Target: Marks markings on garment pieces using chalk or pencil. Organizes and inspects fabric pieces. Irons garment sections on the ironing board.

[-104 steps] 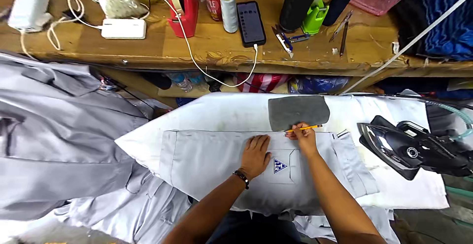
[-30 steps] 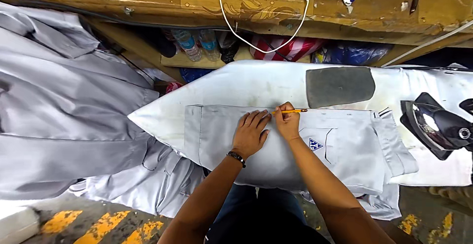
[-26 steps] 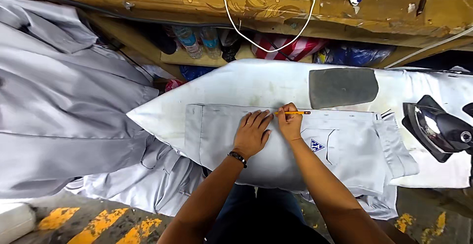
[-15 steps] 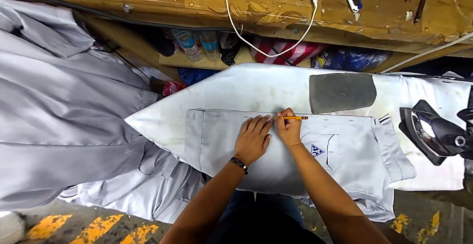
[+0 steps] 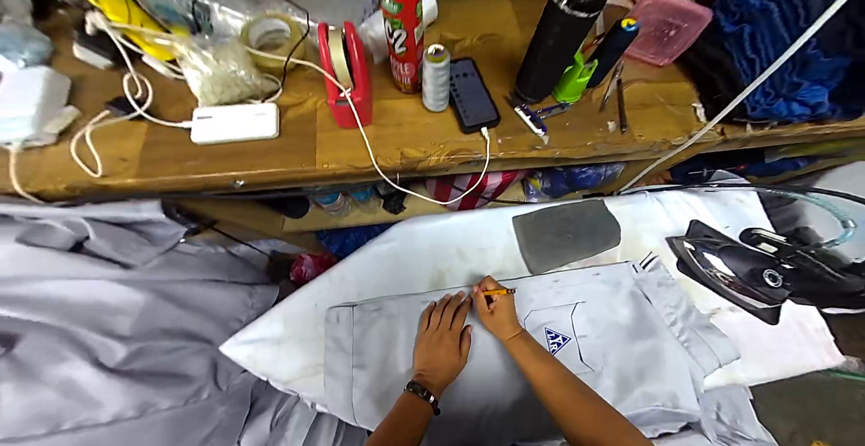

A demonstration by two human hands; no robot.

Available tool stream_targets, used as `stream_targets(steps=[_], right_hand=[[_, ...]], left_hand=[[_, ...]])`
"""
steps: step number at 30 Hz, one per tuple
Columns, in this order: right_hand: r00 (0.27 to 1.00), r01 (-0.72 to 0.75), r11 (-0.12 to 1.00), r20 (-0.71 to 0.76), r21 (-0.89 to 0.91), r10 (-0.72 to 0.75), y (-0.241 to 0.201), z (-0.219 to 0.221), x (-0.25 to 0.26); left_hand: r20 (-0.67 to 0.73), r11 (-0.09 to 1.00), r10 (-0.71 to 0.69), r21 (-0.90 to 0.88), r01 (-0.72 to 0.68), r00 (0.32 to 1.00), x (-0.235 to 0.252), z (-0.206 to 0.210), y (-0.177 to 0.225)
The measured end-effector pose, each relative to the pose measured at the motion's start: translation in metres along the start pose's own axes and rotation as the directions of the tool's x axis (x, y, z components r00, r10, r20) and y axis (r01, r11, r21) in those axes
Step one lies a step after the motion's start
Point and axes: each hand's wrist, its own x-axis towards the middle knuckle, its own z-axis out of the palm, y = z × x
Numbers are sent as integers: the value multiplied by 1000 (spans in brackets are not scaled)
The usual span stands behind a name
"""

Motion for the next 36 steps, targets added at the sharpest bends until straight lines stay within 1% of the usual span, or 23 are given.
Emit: stream_targets(steps=[2, 5, 6, 9, 10, 13, 14, 15, 16, 18, 19, 21, 22, 23, 24, 25, 26, 27, 29, 31, 32, 34, 36], right_hand=[[1000, -18, 999, 21, 27, 18, -1, -2, 3], [999, 6, 998, -37, -57, -8, -3, 3, 0], [999, 16, 998, -42, -55, -18, -2, 4, -1], [999, -5, 999, 32, 50, 3, -1, -1, 2], [999, -7, 999, 44, 47, 5, -2, -2, 2], [999, 38, 998, -6, -54, -38, -4, 3, -3], [999, 34, 998, -19, -47, -35, -4, 4, -3], [1000, 1, 1000, -23, 14, -1, -5, 3, -1], [998, -56, 990, -8, 129, 58, -5, 1, 2], [986, -168, 926, 49, 338, 161, -4, -6, 7], [981, -195, 908, 62, 371, 185, -4, -8, 7], [980, -198, 913, 60, 356, 189, -4, -6, 6], [982, -188, 922, 52, 337, 182, -4, -5, 6], [984, -175, 931, 42, 320, 170, -3, -4, 7], [987, -163, 938, 38, 305, 159, -2, -4, 8], [987, -159, 944, 40, 290, 154, 0, -6, 8], [987, -164, 947, 48, 277, 157, 1, -7, 8], [986, -168, 948, 55, 270, 158, 1, -7, 7], [987, -158, 951, 63, 265, 146, 2, -7, 8], [987, -158, 948, 78, 275, 142, 0, -9, 9], [985, -168, 943, 82, 287, 150, -1, -10, 10], [982, -189, 931, 78, 313, 174, -3, -9, 11], [980, -201, 923, 77, 329, 186, -5, -9, 11]], left_hand=[[-13, 1000, 2, 15, -2, 1000, 1, 2, -1], [-38, 1000, 11, 10, -10, 999, 0, 2, -1], [-37, 1000, 10, 13, -9, 999, -1, 2, -1], [-39, 1000, 7, 27, -6, 999, -2, 3, -2], [-42, 1000, 8, 30, -7, 999, -2, 4, -2], [-36, 999, 11, 38, -10, 999, -4, 3, -1], [-27, 999, 8, 40, -7, 1000, -4, 2, -1], [-20, 999, 4, 42, -3, 1000, -4, 1, -1], [-14, 999, 1, 44, -1, 1000, -3, 1, -2], [0, 999, 2, 40, -2, 1000, -3, 0, -1], [8, 1000, 5, 19, -5, 1000, -3, 0, -1], [38, 997, 3, -83, 0, 999, -4, -7, -3], [26, 989, -6, -145, 9, 1000, -5, -13, -7], [-27, 980, -36, -195, 30, 999, -6, -20, -11], [-94, 972, -99, -223, 76, 991, -8, -30, -16], [-155, 961, -192, -229, 154, 969, -11, -43, -23], [-203, 938, -305, -231, 257, 930, -16, -56, -34], [-235, 896, -427, -239, 373, 873, -22, -68, -47], [-257, 772, -634, -266, 577, 730, -36, -88, -77], [-255, 643, -766, -306, 702, 590, -49, -98, -101], [-238, 593, -805, -331, 734, 544, -54, -99, -110], [-188, 535, -843, -381, 754, 503, -58, -99, -118], [-161, 516, -852, -415, 749, 497, -57, -100, -119]])
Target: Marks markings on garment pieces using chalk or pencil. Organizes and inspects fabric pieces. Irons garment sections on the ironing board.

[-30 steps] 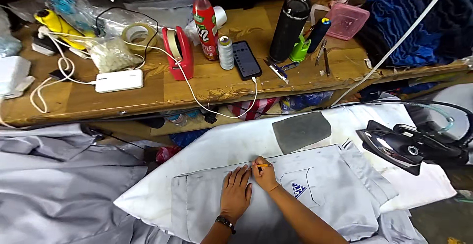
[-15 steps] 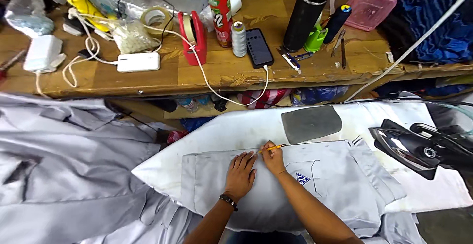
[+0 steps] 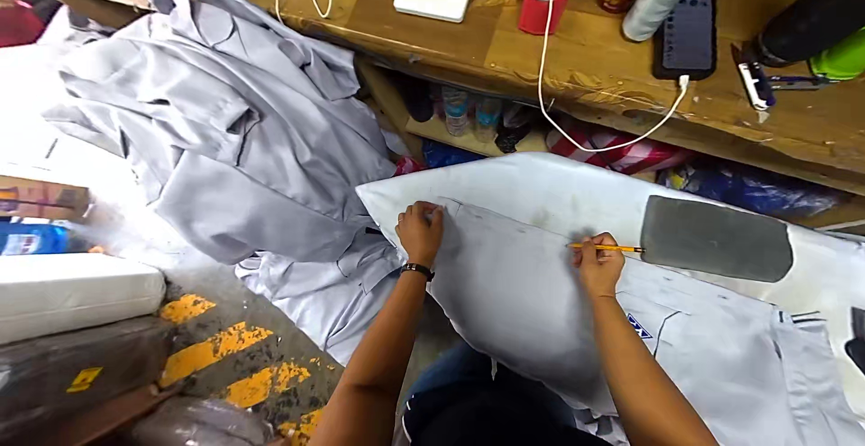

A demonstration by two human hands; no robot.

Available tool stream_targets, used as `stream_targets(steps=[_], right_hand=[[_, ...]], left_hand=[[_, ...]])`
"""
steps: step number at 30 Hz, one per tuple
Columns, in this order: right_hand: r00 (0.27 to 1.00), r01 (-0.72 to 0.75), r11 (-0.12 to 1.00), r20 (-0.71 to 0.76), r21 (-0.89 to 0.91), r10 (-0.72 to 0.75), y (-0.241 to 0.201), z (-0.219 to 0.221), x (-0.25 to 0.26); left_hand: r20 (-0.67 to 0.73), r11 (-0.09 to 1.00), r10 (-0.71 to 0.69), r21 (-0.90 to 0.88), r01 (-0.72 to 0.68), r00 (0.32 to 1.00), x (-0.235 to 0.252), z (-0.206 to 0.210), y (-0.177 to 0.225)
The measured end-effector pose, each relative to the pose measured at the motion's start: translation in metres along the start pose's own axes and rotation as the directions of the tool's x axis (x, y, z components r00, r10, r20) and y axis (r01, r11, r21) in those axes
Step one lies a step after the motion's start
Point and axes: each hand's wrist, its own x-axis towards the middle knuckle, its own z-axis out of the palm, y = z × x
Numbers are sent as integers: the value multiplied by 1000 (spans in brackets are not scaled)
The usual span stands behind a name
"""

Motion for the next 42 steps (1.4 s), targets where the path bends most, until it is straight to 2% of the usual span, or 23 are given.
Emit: stream_targets(steps=[9, 14, 22, 26, 32, 37, 42], right_hand=[[1000, -20, 1000, -14, 20, 20, -3, -1, 0], [1000, -7, 1000, -22, 19, 7, -4, -1, 0], [999, -20, 1000, -37, 20, 21, -4, 0, -2], [999, -27, 1000, -36, 11, 28, -4, 0, -3], [999, -45, 999, -24, -14, 45, -2, -4, -3], [996, -88, 996, -18, 24, 88, -9, -5, -1], [988, -151, 988, -32, 34, 152, -23, -1, 1]], left_hand=[[-13, 1000, -12, -26, 12, 1000, 3, -2, 7], [57, 998, -60, 17, 59, 997, 12, -10, 21], [61, 996, 44, 70, -48, 997, 14, -9, 25], [83, 997, 76, 2, -76, 994, 14, -7, 20], [-27, 980, 181, -77, -182, 983, 20, 5, 5], [-4, 972, 217, -95, -217, 976, 27, 7, -4], [-44, 957, 281, -55, -283, 959, 29, 13, -14]])
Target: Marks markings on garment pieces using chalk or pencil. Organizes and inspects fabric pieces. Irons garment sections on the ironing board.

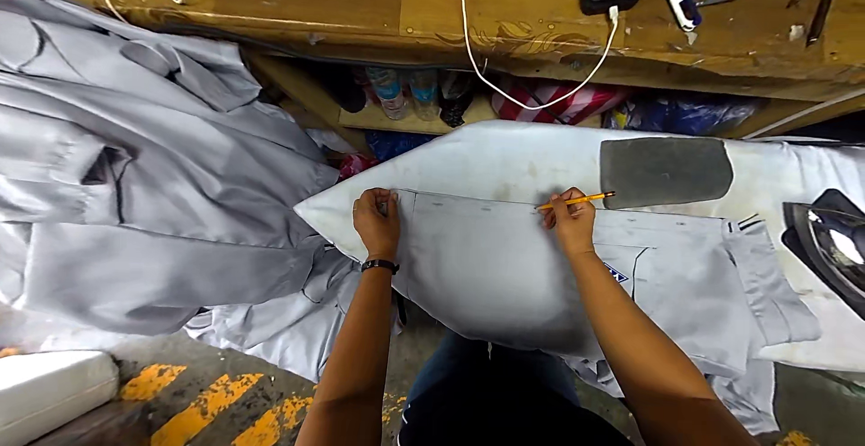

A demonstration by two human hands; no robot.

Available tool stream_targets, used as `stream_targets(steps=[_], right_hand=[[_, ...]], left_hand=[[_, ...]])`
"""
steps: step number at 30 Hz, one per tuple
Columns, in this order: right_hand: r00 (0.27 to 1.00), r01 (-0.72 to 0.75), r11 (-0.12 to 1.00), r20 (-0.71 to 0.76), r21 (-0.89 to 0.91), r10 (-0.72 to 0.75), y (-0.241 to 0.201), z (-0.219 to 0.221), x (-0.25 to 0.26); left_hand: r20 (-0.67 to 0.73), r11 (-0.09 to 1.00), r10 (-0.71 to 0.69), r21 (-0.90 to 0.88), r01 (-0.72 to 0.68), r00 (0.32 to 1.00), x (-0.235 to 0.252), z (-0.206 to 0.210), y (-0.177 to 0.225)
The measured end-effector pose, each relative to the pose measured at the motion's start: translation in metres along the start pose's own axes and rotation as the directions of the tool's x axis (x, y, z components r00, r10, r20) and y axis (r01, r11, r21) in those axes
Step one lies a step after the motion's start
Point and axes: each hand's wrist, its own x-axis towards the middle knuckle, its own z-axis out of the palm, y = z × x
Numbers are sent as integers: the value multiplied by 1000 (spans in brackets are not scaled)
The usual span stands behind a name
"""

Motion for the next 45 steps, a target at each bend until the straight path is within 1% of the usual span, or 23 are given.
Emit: stream_targets(steps=[2, 3, 5, 7, 8, 10, 12, 14, 17, 22, 27, 30, 33, 36, 40, 43, 45], right_hand=[[997, 80, 992, -2, -96, -81, -11, 12, -6], [989, 145, 981, 26, -131, -143, -17, 22, -11], [968, 243, 961, 102, -130, -230, -26, 48, -19], [951, 284, 954, 156, -91, -268, -21, 71, -23], [948, 291, 953, 157, -79, -276, -14, 79, -23], [956, 280, 957, 109, -76, -271, 3, 86, -22], [957, 289, 955, 54, -70, -286, 10, 87, -20], [950, 311, 946, 33, -86, -310, 14, 86, -21], [936, 353, 927, 43, -130, -350, 16, 87, -21], [916, 400, 884, 78, -242, -394, 19, 88, -19], [912, 409, 877, 89, -253, -400, 20, 88, -20], [899, 437, 854, 102, -282, -426, 21, 89, -18], [903, 424, 845, 79, -327, -423, 21, 90, -21], [917, 394, 863, 81, -315, -390, 20, 89, -21], [908, 409, 848, 57, -337, -416, 21, 91, -24], [923, 383, 868, 88, -315, -376, 18, 88, -20], [916, 399, 856, 101, -330, -388, 17, 88, -19]], left_hand=[[-12, 999, 21, 35, -21, 1000, -4, 3, -7], [-12, 999, 22, 37, -21, 1000, -4, 4, -7], [2, 1000, 3, 20, -3, 1000, -1, 1, -1], [9, 1000, -7, 10, 7, 1000, 1, 0, 2], [10, 1000, -6, 5, 6, 1000, 2, 0, 2], [27, 1000, 3, 4, -3, 1000, 6, -2, -1], [88, 1000, 18, 11, -19, 996, 13, -8, -4], [121, 999, 42, 11, -44, 992, 15, -11, -6], [101, 997, 73, 23, -75, 992, 14, -6, -16], [45, 997, 69, 16, -70, 997, 15, 4, -25], [51, 998, 56, 18, -56, 997, 14, 3, -25], [51, 998, 56, 16, -57, 997, 13, 3, -24], [57, 998, 62, 30, -64, 996, 11, 1, -24], [58, 997, 67, 30, -68, 996, 13, 1, -23], [59, 997, 69, 24, -71, 996, 9, 0, -21], [55, 997, 72, 24, -73, 996, 11, 0, -21], [63, 997, 78, 16, -79, 995, 11, -1, -19]])
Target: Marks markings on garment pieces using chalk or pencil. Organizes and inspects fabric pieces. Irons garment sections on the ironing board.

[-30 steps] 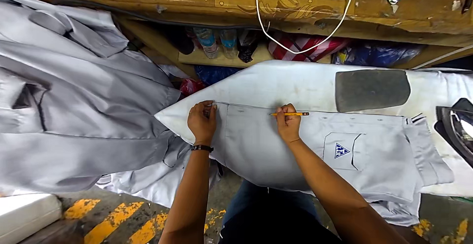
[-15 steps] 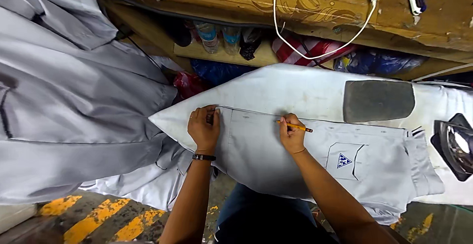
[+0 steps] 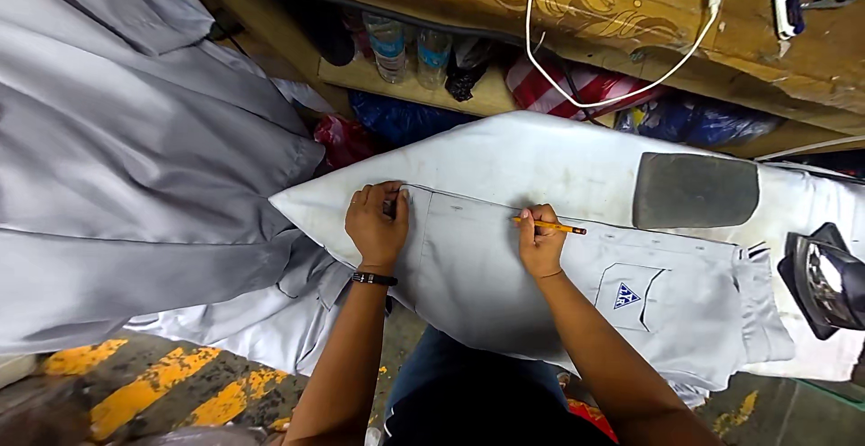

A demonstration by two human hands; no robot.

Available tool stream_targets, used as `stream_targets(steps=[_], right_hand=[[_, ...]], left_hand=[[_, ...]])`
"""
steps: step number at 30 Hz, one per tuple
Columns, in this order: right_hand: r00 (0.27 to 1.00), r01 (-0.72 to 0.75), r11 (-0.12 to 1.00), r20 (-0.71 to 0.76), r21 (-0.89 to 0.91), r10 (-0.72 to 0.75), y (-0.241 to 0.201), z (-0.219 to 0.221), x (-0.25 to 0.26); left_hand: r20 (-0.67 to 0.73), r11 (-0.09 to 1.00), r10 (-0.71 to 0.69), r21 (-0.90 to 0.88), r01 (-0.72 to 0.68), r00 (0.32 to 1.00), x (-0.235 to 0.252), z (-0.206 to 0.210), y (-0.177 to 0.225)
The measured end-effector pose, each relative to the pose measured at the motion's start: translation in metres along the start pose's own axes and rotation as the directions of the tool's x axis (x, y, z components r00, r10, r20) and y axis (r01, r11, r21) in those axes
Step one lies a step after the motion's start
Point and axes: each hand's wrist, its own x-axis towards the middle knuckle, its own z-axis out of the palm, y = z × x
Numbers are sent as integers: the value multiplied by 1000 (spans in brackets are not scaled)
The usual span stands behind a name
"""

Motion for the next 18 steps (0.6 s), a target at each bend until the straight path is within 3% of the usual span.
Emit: stream_targets(steps=[2, 4, 7, 9, 11, 14, 18], right_hand=[[999, 29, 998, -23, -55, -30, -1, 3, -2], [999, -36, 999, -10, -16, 36, -2, -1, -1], [954, -298, 919, 122, 259, 275, -10, -20, 14], [938, -348, 859, 126, 377, 324, -18, -24, 22], [954, -299, 891, 104, 341, 280, -39, -12, 24], [982, -135, 955, 167, 263, 93, -66, 26, 21], [986, -71, 972, 164, 225, 34, -54, 61, 17]], left_hand=[[-2, 1000, 3, -12, -4, 1000, 0, -2, 3], [-15, 1000, -4, -14, 3, 1000, 2, -2, 6], [-29, 1000, 0, -8, -1, 1000, 3, -3, 8], [-29, 1000, 10, -4, -10, 1000, 2, -3, 8], [-19, 1000, 16, -8, -16, 1000, 3, -4, 8], [-59, 1000, -5, -13, 4, 998, 8, 3, 3], [-54, 1000, -24, -10, 24, 998, 10, 4, 4]])
